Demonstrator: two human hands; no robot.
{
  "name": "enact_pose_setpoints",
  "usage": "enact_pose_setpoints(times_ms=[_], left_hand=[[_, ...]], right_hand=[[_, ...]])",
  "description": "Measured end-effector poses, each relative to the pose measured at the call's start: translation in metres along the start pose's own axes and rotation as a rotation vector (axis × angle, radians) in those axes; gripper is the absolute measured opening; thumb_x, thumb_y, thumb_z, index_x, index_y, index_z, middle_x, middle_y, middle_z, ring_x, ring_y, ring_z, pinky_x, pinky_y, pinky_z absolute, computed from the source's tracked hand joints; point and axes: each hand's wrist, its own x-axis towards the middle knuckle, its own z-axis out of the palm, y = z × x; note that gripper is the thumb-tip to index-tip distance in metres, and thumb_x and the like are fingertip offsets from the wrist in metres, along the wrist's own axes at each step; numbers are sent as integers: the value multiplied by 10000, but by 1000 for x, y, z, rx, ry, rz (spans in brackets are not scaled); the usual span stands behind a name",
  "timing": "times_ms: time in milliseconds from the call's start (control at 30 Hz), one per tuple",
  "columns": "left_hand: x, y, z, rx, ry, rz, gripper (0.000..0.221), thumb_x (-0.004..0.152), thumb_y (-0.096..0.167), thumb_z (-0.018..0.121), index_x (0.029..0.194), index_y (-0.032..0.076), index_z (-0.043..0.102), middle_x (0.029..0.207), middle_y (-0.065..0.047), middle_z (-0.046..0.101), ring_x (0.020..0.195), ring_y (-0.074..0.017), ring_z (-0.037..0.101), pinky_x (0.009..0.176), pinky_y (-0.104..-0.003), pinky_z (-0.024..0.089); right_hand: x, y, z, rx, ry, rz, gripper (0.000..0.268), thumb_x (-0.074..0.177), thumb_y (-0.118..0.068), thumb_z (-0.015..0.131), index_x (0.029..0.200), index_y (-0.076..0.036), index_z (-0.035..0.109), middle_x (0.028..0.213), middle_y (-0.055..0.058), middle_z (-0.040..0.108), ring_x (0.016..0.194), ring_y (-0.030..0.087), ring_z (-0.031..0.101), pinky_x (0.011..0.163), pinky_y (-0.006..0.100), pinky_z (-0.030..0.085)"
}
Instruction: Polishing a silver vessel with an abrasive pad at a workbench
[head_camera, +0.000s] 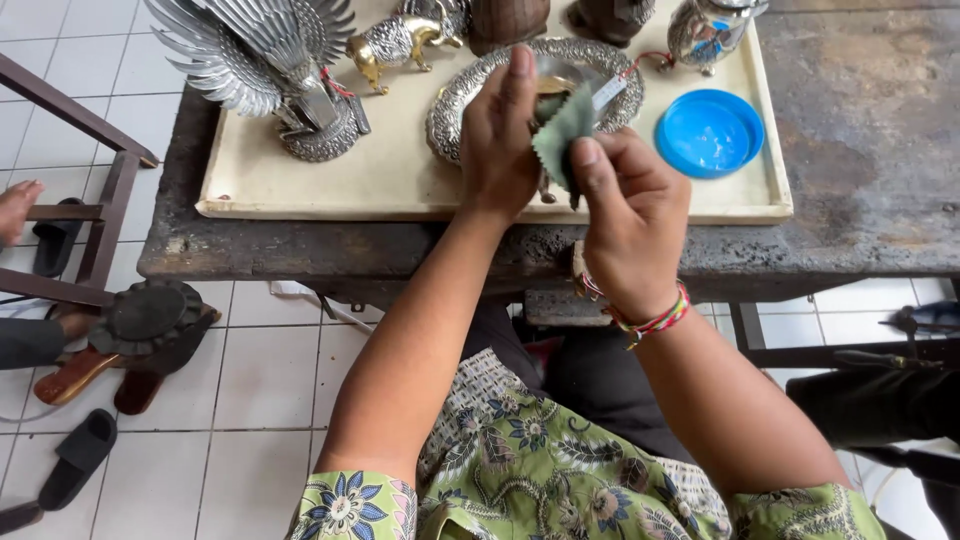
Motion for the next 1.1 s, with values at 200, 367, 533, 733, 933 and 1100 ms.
enact_pose_setpoints(times_ms=[200,367,533,733,933,1100], left_hand=[[-13,7,3,41,3,206,598,939,713,368,852,138,505,619,10,578,524,-144,573,468,-328,385],[-19,3,5,255,77,417,562,1030,609,299,950,86,487,675,-60,577,571,-217,586,513,-385,386],[-23,-13,10,369,125,572,482,1090,476,300,1071,25,471,816,-144,543,697,-308,599,603,-446,442],[-28,-11,9,416,100,695,418,1100,364,329,1100,-28,474,923,-203,539,815,-378,600,704,-473,480],[-30,-12,10,526,65,750,513,1108,412,305,1227,-55,482,1061,-244,606,956,-418,661,822,-477,552],[-29,1,7,374,59,592,433,1094,408,288,1009,44,506,800,-136,559,696,-324,584,625,-432,419]], right_hand=[[37,-24,-20,515,-91,440,244,1013,-142,658,799,-26,643,700,-13,569,661,67,482,639,214,386],[51,-24,-46,401,-268,513,295,1027,-157,642,751,-67,589,656,-18,508,619,67,436,588,219,327],[61,-36,-67,-267,-483,346,499,1130,-321,557,677,-150,437,651,-73,384,628,52,315,587,260,245],[69,-32,-71,-295,-572,446,495,1127,-293,577,666,-149,470,672,-80,292,648,74,215,571,289,181],[65,-22,-71,-319,-564,559,510,1085,-262,577,614,-128,437,586,-28,382,568,91,296,531,303,234],[44,-31,-59,-202,-509,341,485,1151,-312,461,699,-156,380,658,-78,327,622,64,260,540,287,227]])
